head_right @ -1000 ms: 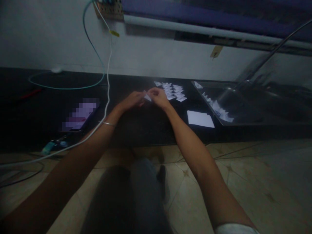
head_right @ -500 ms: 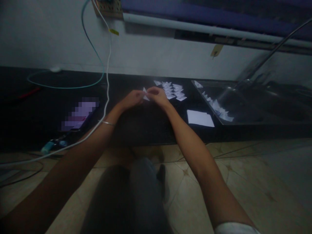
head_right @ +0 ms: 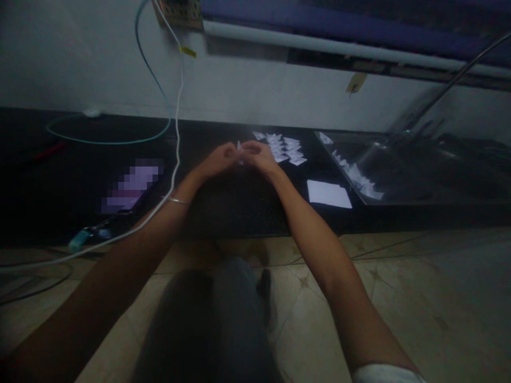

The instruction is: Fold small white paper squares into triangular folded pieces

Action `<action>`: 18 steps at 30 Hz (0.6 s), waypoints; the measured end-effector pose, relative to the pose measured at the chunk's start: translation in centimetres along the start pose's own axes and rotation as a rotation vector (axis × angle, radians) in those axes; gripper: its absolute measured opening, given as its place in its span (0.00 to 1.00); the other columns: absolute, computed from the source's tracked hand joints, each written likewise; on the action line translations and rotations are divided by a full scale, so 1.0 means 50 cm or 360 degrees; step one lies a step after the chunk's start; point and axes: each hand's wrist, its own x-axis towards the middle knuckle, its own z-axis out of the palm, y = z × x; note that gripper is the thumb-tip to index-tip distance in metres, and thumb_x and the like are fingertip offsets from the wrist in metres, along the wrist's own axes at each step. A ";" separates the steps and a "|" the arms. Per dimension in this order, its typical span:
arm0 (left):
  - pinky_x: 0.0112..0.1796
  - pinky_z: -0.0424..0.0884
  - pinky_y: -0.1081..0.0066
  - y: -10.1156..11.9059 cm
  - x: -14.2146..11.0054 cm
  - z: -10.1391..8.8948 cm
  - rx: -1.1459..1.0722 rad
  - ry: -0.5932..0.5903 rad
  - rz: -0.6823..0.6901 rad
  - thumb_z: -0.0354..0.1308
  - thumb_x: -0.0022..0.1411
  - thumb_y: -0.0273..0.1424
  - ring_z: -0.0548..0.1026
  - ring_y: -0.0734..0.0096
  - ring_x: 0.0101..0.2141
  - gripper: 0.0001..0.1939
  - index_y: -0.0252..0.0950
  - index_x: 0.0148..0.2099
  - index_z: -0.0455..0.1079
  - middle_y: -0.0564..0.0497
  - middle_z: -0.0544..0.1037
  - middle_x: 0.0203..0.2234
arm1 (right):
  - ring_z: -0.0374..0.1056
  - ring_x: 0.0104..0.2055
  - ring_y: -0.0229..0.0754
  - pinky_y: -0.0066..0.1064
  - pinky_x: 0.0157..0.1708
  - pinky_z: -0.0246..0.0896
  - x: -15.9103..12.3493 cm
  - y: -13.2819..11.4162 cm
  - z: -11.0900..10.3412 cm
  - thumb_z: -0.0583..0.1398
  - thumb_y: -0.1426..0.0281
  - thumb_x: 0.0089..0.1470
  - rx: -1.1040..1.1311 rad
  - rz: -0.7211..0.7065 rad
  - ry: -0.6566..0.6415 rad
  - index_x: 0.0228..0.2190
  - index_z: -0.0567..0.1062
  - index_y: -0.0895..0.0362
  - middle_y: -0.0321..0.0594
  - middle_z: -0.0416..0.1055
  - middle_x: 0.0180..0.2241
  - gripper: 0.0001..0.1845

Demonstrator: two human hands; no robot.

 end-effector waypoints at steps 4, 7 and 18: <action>0.31 0.64 0.75 0.007 0.001 -0.005 0.0021 -0.0025 0.0034 0.55 0.71 0.43 0.68 0.76 0.29 0.15 0.37 0.37 0.66 0.53 0.70 0.29 | 0.68 0.34 0.38 0.30 0.32 0.64 -0.007 -0.011 0.003 0.74 0.62 0.37 0.0147 0.0066 0.0008 0.31 0.77 0.53 0.35 0.73 0.31 0.18; 0.27 0.61 0.74 0.010 0.001 -0.011 -0.0013 -0.0116 -0.0004 0.52 0.72 0.43 0.66 0.75 0.26 0.17 0.37 0.34 0.66 0.53 0.67 0.26 | 0.68 0.34 0.38 0.30 0.32 0.64 -0.012 -0.018 0.005 0.73 0.64 0.38 0.0118 0.0075 -0.0017 0.29 0.78 0.53 0.35 0.73 0.31 0.15; 0.26 0.57 0.73 0.008 0.003 -0.016 -0.0115 -0.0101 -0.0071 0.50 0.72 0.42 0.65 0.75 0.24 0.19 0.36 0.34 0.73 0.54 0.67 0.23 | 0.67 0.32 0.37 0.32 0.32 0.66 -0.005 -0.010 -0.001 0.72 0.67 0.38 0.0041 -0.0029 0.0022 0.34 0.79 0.55 0.36 0.74 0.31 0.17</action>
